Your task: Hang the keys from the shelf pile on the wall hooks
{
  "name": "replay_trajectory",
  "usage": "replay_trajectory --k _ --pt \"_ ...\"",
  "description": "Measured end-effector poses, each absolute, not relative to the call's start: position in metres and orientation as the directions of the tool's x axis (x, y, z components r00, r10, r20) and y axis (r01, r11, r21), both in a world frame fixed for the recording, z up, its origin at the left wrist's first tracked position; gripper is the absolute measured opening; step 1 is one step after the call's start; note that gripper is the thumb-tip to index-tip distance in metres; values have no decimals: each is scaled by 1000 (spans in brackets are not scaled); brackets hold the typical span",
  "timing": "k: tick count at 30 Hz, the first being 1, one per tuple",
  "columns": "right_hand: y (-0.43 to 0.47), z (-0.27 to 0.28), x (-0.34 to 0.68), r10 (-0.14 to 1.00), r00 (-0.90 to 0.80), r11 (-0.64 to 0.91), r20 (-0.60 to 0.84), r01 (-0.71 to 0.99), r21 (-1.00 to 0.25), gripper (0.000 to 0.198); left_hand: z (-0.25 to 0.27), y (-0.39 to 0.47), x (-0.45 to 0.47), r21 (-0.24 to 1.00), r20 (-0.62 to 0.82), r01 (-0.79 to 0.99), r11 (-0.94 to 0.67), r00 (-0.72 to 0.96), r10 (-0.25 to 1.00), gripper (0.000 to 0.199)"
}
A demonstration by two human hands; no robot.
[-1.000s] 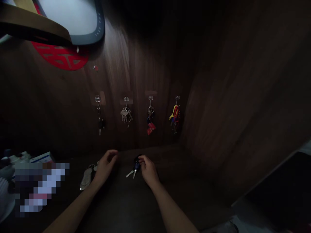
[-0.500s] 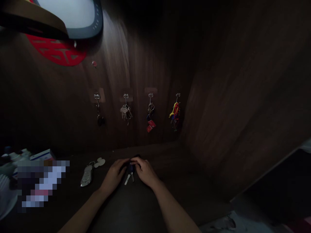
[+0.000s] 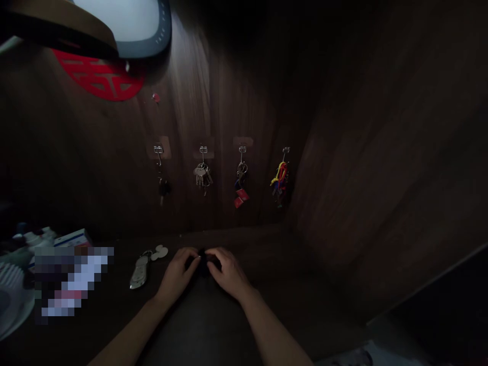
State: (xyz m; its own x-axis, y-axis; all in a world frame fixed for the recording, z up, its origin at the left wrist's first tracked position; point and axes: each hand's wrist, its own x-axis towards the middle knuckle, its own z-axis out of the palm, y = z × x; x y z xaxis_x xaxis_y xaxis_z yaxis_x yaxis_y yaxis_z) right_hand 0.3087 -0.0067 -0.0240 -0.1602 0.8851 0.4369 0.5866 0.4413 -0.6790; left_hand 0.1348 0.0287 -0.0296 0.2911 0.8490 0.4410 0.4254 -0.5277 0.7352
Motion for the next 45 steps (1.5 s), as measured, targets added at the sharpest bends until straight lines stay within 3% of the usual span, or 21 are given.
replay_trajectory --k 7,12,17,23,27,37,41,45 --pt "-8 -21 300 869 -231 477 438 630 -613 31 -29 32 133 853 360 360 -377 116 926 19" --pt "-4 -25 297 875 -190 451 445 652 -609 32 -28 36 132 918 297 246 -312 100 950 25" --pt "-4 -22 296 924 -148 369 352 582 -725 24 -23 37 132 958 238 131 -256 143 961 27" --pt "6 -34 296 963 -74 270 260 347 -898 23 -22 35 135 977 197 29 -210 238 951 23" --pt "11 -39 294 974 -65 224 215 240 -944 25 -23 36 135 985 173 -24 -173 260 950 22" --pt "7 -24 294 942 -129 334 309 406 -850 27 -16 34 127 955 93 -296 9 327 940 28" --pt "7 -24 294 956 -119 294 269 414 -861 23 -2 33 120 958 146 -278 -70 261 954 24" --pt "6 -23 293 961 -115 275 250 429 -860 22 11 34 110 969 243 -86 -233 134 961 28"
